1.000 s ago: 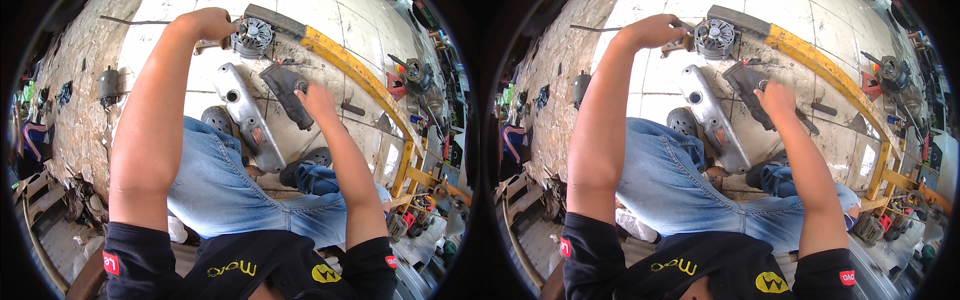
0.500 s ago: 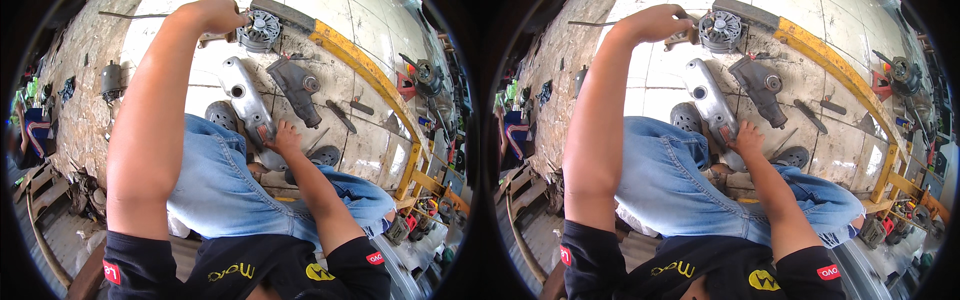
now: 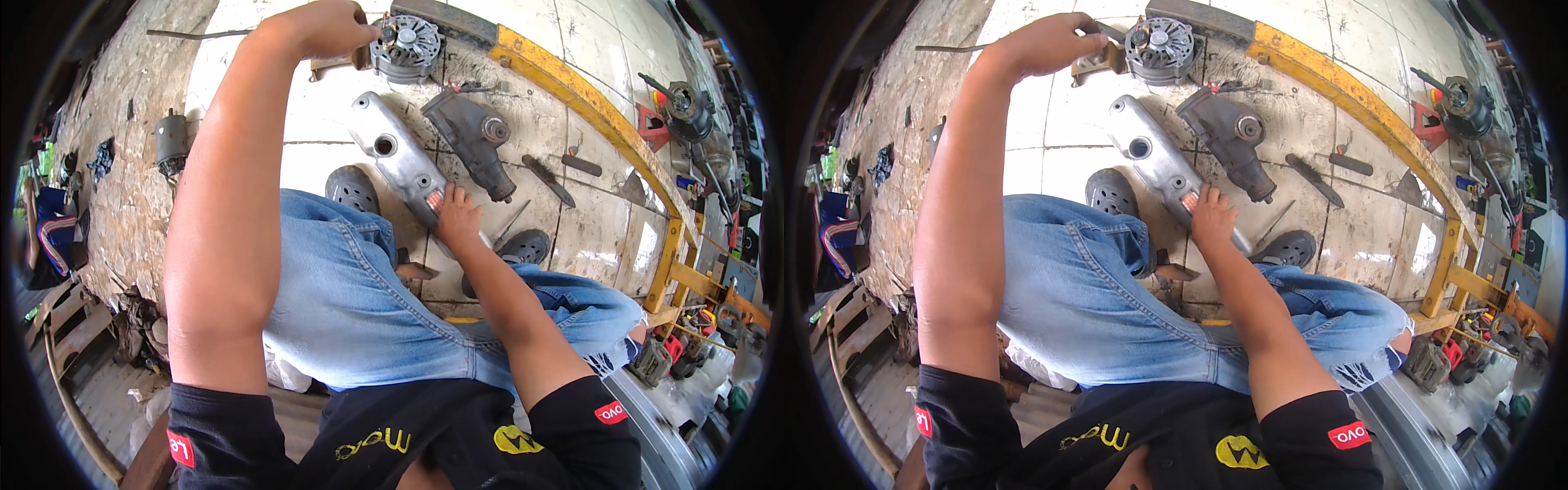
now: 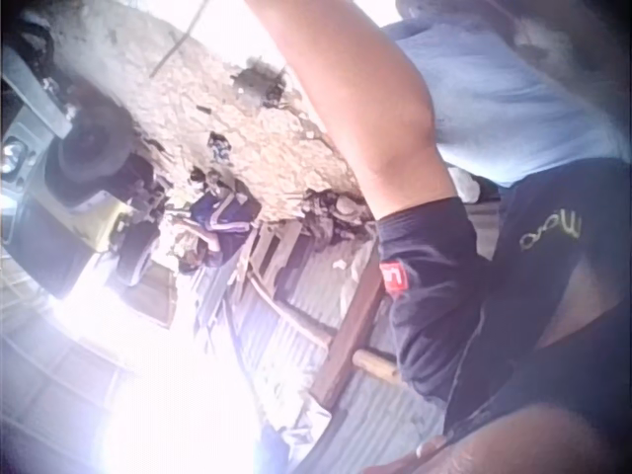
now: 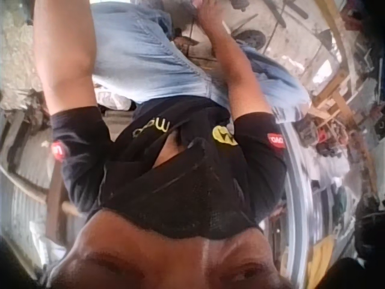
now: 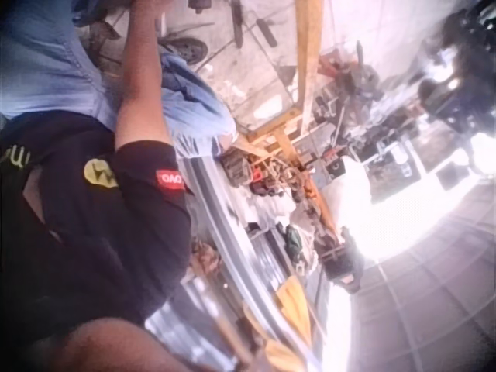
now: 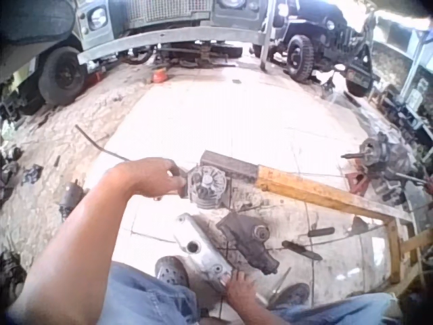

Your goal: The person sits on the floor and uses a metal file to scrape and smooth the surface of a metallic engine component. They repeatedly reposition the part and file different areas, occasionally pausing to inspect the surface.

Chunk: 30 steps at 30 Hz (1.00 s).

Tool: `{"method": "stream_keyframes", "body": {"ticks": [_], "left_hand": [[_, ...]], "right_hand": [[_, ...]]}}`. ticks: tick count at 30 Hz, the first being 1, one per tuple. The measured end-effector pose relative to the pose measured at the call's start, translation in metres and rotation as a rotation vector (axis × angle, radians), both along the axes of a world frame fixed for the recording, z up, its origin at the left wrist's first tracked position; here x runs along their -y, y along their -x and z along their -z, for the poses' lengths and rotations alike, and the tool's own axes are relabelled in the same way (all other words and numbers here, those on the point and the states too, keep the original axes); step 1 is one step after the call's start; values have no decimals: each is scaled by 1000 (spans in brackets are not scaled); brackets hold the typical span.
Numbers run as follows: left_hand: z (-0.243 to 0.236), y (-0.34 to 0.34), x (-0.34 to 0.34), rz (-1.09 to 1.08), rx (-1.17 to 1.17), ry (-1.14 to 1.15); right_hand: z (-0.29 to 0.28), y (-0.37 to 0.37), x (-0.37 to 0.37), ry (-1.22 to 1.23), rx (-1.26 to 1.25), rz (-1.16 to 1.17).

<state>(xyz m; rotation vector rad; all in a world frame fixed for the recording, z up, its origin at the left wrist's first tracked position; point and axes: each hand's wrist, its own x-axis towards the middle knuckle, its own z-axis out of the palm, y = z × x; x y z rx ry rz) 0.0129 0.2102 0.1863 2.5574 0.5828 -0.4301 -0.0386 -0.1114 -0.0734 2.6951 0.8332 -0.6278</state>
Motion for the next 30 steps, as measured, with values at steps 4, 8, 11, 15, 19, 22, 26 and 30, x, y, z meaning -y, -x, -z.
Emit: {"method": "stream_keyframes", "body": {"ticks": [4, 8, 11, 15, 19, 22, 26, 30], "left_hand": [[-2, 6, -1, -17, 8, -61], [-6, -6, 2, 52, -50, -20], [-6, -7, 10, 86, -22, -34], [-12, -20, 18, 135, -24, -3], [-17, -20, 22, 129, -26, 23], [-20, -13, 29, 141, 134, -34], [-36, -6, 40, 91, -7, 126], [-11, 0, 11, 181, 137, 31]], "right_hand": [[2, -32, 18, 106, 102, -95], [21, -33, 46, 20, 208, -141], [0, -47, 50, -45, 27, -202], [-16, -114, 60, -535, -108, 203], [-93, -152, 10, -874, -639, 1194], [-102, -163, -9, -792, -954, 1360], [-89, -176, -20, -894, -1208, 1445], [-80, -176, -22, -931, -1209, 1526]]}}
